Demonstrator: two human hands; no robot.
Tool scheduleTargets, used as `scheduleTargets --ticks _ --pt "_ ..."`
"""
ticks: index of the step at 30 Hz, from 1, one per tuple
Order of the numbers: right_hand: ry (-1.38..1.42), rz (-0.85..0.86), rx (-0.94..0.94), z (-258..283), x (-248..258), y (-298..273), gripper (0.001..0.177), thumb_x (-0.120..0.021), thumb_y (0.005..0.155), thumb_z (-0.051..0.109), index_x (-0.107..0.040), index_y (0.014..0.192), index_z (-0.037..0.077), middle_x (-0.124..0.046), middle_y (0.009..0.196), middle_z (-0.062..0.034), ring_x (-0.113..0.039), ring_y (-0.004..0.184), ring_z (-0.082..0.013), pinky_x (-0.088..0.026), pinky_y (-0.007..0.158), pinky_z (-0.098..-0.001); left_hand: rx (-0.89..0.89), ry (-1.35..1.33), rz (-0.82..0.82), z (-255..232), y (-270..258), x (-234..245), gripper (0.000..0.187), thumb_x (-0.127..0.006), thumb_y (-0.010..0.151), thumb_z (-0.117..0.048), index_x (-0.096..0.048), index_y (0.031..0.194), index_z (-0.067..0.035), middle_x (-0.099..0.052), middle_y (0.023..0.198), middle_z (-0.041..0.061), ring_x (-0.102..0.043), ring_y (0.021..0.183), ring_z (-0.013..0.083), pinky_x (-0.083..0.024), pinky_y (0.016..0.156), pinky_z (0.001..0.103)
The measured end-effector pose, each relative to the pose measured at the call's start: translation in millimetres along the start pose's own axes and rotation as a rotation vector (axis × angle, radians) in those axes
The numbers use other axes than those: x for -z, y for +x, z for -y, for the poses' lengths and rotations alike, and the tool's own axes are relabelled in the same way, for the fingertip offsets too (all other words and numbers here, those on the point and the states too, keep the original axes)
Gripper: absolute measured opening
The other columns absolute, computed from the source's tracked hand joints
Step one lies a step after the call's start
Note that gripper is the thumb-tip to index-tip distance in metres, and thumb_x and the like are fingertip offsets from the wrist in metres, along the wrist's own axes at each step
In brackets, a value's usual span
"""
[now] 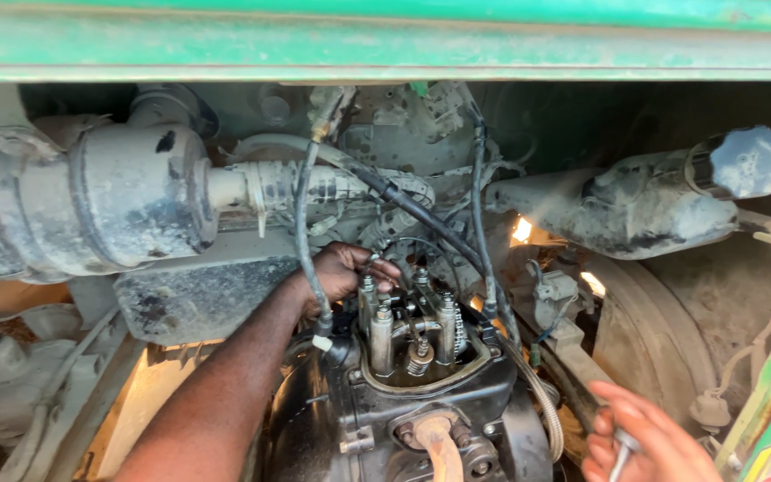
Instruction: Adjusting components within the engine bay of a vehicle, possibly an auto-rickshaw.
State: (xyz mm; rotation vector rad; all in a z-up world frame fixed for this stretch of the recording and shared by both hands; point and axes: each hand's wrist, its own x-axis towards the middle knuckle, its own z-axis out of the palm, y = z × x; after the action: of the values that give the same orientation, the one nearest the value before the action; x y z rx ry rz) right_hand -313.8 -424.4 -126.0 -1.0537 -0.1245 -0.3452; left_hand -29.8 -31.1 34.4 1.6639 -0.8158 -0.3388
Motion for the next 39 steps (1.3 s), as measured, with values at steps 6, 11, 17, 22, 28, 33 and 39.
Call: scheduleTargets --ticks 6,11,17,22,28,33,39 --pt "-1.416 -0.154 0.225 63 -276 -15 0.038 -0.081 0.083 0.045 -0.084 0.109 0.017 -0.065 0.064 -0.0035 -0.064 0.062 -0.0192 -0.053 0.055 -0.0357 0.049 0.109 -0.067 -15 -6 -8 0.030 -0.084 0.077 -0.003 -0.080 0.107 -0.007 -0.082 0.103 0.005 -0.076 0.095 0.0136 -0.061 0.087 0.030" --pt "-1.496 -0.153 0.214 60 -315 -1 0.032 -0.076 0.084 0.044 -0.081 0.099 0.016 -0.067 0.071 -0.0063 -0.067 0.059 -0.0273 -0.051 0.056 -0.0429 0.066 0.118 -0.068 -22 -12 -6 0.029 -0.084 0.077 -0.005 -0.080 0.106 -0.007 -0.082 0.103 0.004 -0.076 0.096 0.0126 -0.063 0.087 0.029" --pt "-1.411 -0.188 0.419 35 -303 4 0.022 -0.077 0.080 0.034 -0.079 0.087 0.013 -0.067 0.067 -0.0050 -0.066 0.054 -0.0273 -0.051 0.052 -0.0426 0.052 0.046 -0.056 -6 -4 -3 0.030 -0.084 0.077 -0.004 -0.081 0.106 -0.007 -0.082 0.101 0.005 -0.076 0.094 0.0138 -0.062 0.086 0.030" --pt "-1.358 -0.185 0.473 32 -304 4 0.021 -0.078 0.079 0.032 -0.078 0.086 0.011 -0.065 0.062 -0.0052 -0.064 0.050 -0.0261 -0.050 0.049 -0.0411 0.061 0.041 -0.061 -3 -3 -1 0.029 -0.085 0.078 -0.005 -0.080 0.107 -0.007 -0.081 0.100 0.005 -0.076 0.093 0.0137 -0.062 0.085 0.031" --pt "-1.350 -0.173 0.394 33 -305 5 0.020 -0.079 0.079 0.030 -0.079 0.087 0.011 -0.063 0.064 -0.0052 -0.062 0.047 -0.0229 -0.049 0.047 -0.0394 0.035 0.014 -0.048 -3 -5 0 0.030 -0.085 0.076 -0.004 -0.080 0.106 -0.007 -0.082 0.101 0.005 -0.076 0.094 0.0135 -0.063 0.087 0.031" --pt "-1.248 -0.064 0.534 43 -288 2 0.017 -0.080 0.081 0.024 -0.082 0.091 0.010 -0.069 0.061 -0.0051 -0.066 0.048 -0.0166 -0.052 0.047 -0.0329 0.022 0.030 -0.028 -8 -3 1 0.032 -0.084 0.078 -0.001 -0.079 0.109 -0.005 -0.082 0.101 0.005 -0.076 0.096 0.0143 -0.062 0.090 0.032" --pt "-1.291 -0.266 0.642 37 -197 -22 0.013 -0.083 0.078 0.021 -0.083 0.080 0.008 -0.071 0.063 -0.0038 -0.068 0.057 -0.0104 -0.054 0.051 -0.0268 0.230 0.437 -0.105 -55 -35 11 0.047 -0.076 0.084 -0.006 -0.070 0.127 -0.024 -0.078 0.114 -0.001 -0.071 0.102 0.0118 -0.056 0.099 0.032"
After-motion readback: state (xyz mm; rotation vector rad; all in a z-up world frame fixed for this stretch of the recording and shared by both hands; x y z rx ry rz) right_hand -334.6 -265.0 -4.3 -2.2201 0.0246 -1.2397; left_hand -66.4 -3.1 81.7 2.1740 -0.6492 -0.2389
